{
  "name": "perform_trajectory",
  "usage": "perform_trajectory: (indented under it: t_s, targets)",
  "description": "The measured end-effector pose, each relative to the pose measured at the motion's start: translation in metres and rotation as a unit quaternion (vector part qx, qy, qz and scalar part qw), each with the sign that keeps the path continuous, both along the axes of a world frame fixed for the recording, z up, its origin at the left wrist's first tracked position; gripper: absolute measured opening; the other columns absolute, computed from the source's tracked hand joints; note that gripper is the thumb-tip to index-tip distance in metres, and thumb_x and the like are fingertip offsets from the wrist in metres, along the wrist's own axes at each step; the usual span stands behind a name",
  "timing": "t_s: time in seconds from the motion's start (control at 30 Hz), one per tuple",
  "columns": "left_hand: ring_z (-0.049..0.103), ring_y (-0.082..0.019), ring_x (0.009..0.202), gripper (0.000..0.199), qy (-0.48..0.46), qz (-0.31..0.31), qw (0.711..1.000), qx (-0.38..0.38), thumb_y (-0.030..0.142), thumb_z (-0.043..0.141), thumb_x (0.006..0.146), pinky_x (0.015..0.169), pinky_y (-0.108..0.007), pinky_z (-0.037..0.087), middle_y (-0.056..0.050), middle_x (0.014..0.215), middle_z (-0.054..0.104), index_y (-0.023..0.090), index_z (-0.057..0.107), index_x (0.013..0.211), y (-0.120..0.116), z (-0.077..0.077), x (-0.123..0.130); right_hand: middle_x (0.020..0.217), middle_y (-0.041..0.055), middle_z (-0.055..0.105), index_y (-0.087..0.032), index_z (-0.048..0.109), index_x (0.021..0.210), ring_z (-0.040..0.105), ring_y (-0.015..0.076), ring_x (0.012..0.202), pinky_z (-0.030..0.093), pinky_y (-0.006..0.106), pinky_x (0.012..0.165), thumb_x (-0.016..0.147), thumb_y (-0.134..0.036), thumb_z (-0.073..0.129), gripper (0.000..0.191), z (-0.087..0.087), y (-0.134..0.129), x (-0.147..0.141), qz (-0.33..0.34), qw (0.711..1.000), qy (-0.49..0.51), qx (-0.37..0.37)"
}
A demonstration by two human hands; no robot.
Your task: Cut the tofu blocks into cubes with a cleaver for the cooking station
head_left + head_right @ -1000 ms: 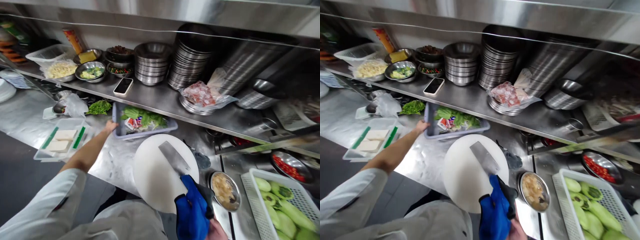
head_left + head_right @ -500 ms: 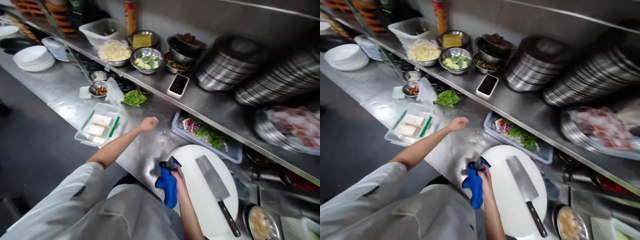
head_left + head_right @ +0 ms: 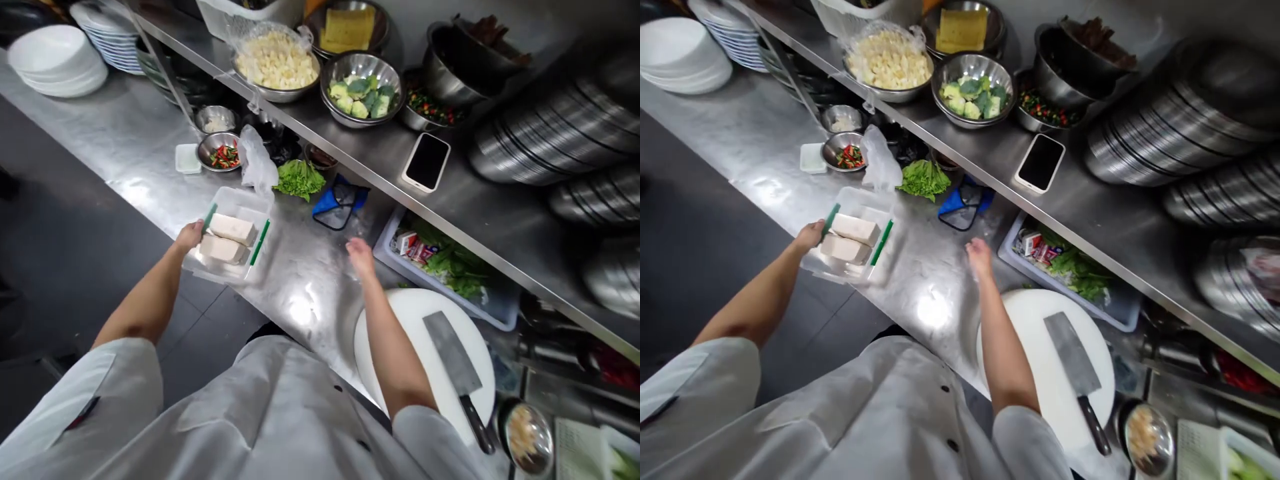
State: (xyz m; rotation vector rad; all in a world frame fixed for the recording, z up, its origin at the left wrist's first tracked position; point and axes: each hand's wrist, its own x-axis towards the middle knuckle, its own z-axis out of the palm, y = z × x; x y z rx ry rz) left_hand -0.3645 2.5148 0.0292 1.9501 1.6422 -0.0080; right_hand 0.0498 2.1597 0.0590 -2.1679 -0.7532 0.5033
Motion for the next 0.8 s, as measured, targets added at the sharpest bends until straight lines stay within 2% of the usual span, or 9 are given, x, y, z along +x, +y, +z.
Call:
perform_trajectory:
  t_s: [0.1,0.17,0.33,0.43,0.5,0.57,0.67,0.73,0.8]
  targets:
    - [0.063,-0.024,0.093,0.048,0.039,-0.072,0.996,0.025,0.04,0.031,0.106,0.076,-0.027,0.043,-0.01,0.083,0.069,0.012,0.068,0.091,-0.011,-0.004,0.013,0.084,0.0059,0.071,-0.02,0.067,0.087,0.065,0.0171,0.08,0.056,0.03,0.081,0.091,-0.035,0.051,0.022,-0.019,-0.051,-0.062,-0.007,0.998,0.042,-0.037]
    - [0.062,-0.025,0.1,0.042,0.048,-0.12,0.991,0.026,0.039,0.034,0.105,0.078,-0.026,0.041,-0.01,0.089,0.07,0.015,0.067,0.094,-0.021,-0.007,0.028,0.072,0.0038,0.067,-0.025,0.061,0.071,0.064,0.0191,0.071,0.056,0.032,0.076,0.09,-0.038,0.055,0.023,-0.027,-0.095,-0.103,-0.027,0.997,0.047,-0.062]
    - [0.065,-0.03,0.106,0.038,0.062,-0.194,0.979,0.024,0.045,0.032,0.102,0.076,-0.029,0.043,-0.008,0.098,0.074,0.024,0.063,0.096,-0.079,-0.021,0.089,0.061,0.0015,0.056,-0.029,0.057,0.072,0.062,0.0224,0.061,0.053,0.037,0.071,0.09,-0.044,0.054,0.024,-0.015,-0.207,-0.161,-0.106,0.988,0.029,-0.107]
    - [0.068,-0.034,0.103,0.039,0.03,-0.223,0.974,0.016,0.05,0.03,0.1,0.075,-0.033,0.046,-0.007,0.091,0.074,0.027,0.061,0.091,-0.138,-0.024,0.132,0.066,0.0007,0.057,-0.025,0.065,0.107,0.063,0.0239,0.065,0.051,0.037,0.077,0.094,-0.041,0.047,0.027,0.003,-0.272,-0.15,-0.186,0.976,0.005,-0.115]
    - [0.07,-0.035,0.101,0.037,0.003,-0.238,0.971,0.017,0.048,0.03,0.098,0.076,-0.036,0.049,-0.008,0.086,0.074,0.027,0.059,0.089,-0.18,-0.022,0.159,0.067,0.0011,0.058,-0.018,0.056,0.131,0.062,0.0248,0.066,0.051,0.038,0.079,0.096,-0.039,0.038,0.044,0.014,-0.316,-0.131,-0.251,0.961,-0.01,-0.119]
    - [0.071,-0.036,0.101,0.035,-0.012,-0.251,0.968,0.017,0.045,0.03,0.098,0.077,-0.039,0.05,-0.009,0.085,0.074,0.027,0.057,0.086,-0.219,-0.019,0.182,0.072,0.0033,0.062,-0.012,0.047,0.14,0.063,0.0249,0.069,0.051,0.039,0.082,0.096,-0.033,0.031,0.051,0.021,-0.358,-0.108,-0.3,0.947,-0.023,-0.115]
    - [0.07,-0.037,0.101,0.033,-0.01,-0.254,0.967,0.018,0.045,0.031,0.097,0.078,-0.04,0.05,-0.011,0.087,0.074,0.027,0.054,0.082,-0.265,-0.017,0.21,0.118,0.0166,0.068,-0.014,0.045,0.144,0.065,0.0272,0.101,0.049,0.044,0.094,0.086,-0.02,0.039,0.059,0.027,-0.413,-0.08,-0.304,0.938,-0.089,-0.144]
    - [0.07,-0.038,0.103,0.033,-0.001,-0.243,0.97,0.027,0.048,0.032,0.095,0.077,-0.041,0.05,-0.013,0.089,0.074,0.027,0.053,0.081,-0.286,-0.017,0.223,0.156,0.0216,0.044,-0.017,0.045,0.148,0.049,0.0353,0.133,0.043,0.051,0.103,0.077,-0.017,0.051,0.071,0.027,-0.441,-0.065,-0.271,0.923,-0.154,-0.224]
    - [0.069,-0.039,0.106,0.038,0.017,-0.225,0.973,0.038,0.053,0.03,0.095,0.077,-0.041,0.049,-0.014,0.092,0.074,0.027,0.055,0.082,-0.301,-0.017,0.231,0.168,0.0197,0.025,-0.02,0.044,0.151,0.029,0.0439,0.148,0.036,0.059,0.108,0.076,-0.019,0.06,0.077,0.023,-0.462,-0.052,-0.23,0.902,-0.181,-0.318]
